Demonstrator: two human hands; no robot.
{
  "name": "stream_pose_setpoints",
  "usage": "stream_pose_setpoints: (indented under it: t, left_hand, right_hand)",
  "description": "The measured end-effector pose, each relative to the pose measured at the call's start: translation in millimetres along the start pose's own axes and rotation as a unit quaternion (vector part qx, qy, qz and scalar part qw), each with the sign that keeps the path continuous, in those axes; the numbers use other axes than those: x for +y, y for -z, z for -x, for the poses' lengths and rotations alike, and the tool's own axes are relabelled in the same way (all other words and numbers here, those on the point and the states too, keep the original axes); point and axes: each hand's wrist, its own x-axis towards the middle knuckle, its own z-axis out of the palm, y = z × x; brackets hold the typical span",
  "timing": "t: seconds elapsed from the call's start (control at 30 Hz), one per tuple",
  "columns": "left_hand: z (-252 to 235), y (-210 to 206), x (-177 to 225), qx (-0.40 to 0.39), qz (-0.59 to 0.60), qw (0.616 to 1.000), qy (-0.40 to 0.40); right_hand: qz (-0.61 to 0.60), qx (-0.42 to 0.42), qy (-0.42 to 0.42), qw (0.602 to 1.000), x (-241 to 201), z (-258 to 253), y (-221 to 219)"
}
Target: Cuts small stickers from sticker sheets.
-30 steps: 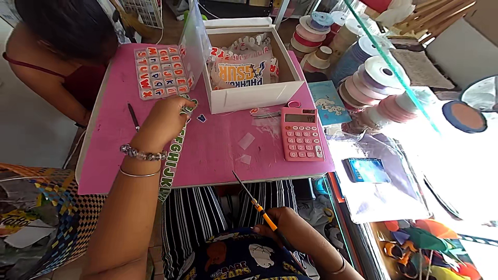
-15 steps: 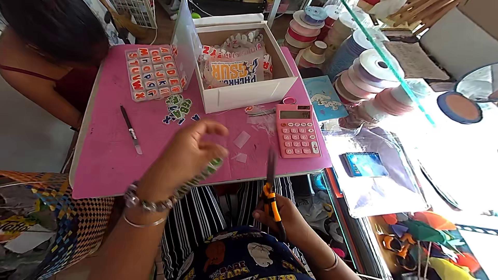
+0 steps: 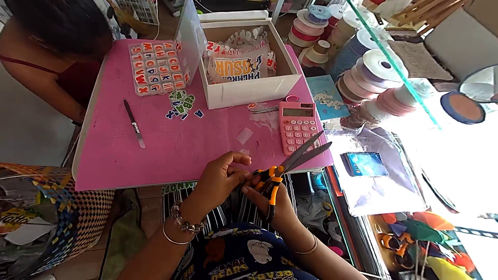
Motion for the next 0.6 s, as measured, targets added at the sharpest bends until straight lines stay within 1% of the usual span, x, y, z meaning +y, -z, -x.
stream_pose_setpoints:
  t: [0.03, 0.07, 0.1, 0.13, 0.17, 0.2, 0.23, 0.27, 0.3, 0.37, 0.4, 0.43, 0.47, 0.5, 0.57, 0.6]
  left_hand:
    - [5, 2, 0, 0.000, -0.035, 0.999, -0.007]
    - [14, 5, 2, -0.024, -0.086, 0.996, -0.007]
    - [26, 10, 5, -0.075, -0.149, 0.986, 0.003]
    - [37, 14, 9, -0.144, -0.217, 0.965, 0.018]
    - [45, 16, 9, -0.215, -0.276, 0.936, 0.047]
    - [49, 16, 3, -0.268, -0.327, 0.903, 0.084]
    - [50, 12, -9, -0.285, -0.373, 0.876, 0.114]
    - [49, 8, -26, -0.262, -0.412, 0.863, 0.129]
    - [43, 5, -44, -0.212, -0.449, 0.857, 0.137]
    - [24, 9, -80, -0.072, -0.502, 0.843, 0.178]
    - [15, 18, -94, -0.009, -0.496, 0.837, 0.231]
    - [10, 32, -101, 0.026, -0.461, 0.834, 0.301]
    - [10, 45, -99, 0.040, -0.432, 0.828, 0.356]
    - [14, 52, -93, 0.052, -0.417, 0.826, 0.376]
    - [11, 54, -98, 0.037, -0.447, 0.816, 0.365]
    - [9, 52, -105, 0.052, -0.459, 0.821, 0.334]
  right_hand:
    - [0.009, -0.004, 0.011, 1.000, 1, 1, 3]
    - [0.027, -0.008, 0.015, 0.999, 1, 4, 7]
    - [0.046, -0.012, 0.013, 0.999, 1, 9, 14]
    - [0.065, -0.018, 0.008, 0.998, -1, 14, 23]
    - [0.080, -0.023, 0.000, 0.997, -2, 18, 31]
    - [0.088, -0.027, -0.007, 0.996, -2, 22, 38]
    - [0.097, -0.031, -0.016, 0.995, -2, 26, 43]
    - [0.101, -0.035, -0.025, 0.994, -1, 29, 46]
    - [0.103, -0.040, -0.034, 0.993, 1, 31, 47]
    - [0.106, -0.057, -0.049, 0.992, 5, 33, 44]
    - [0.107, -0.069, -0.057, 0.990, 5, 33, 43]
    - [0.108, -0.077, -0.063, 0.989, 5, 32, 40]
    - [0.108, -0.083, -0.067, 0.988, 4, 33, 39]
    - [0.106, -0.086, -0.068, 0.988, 3, 35, 38]
    - [0.109, -0.092, -0.065, 0.988, 0, 38, 43]
    - [0.113, -0.093, -0.063, 0.987, 0, 40, 46]
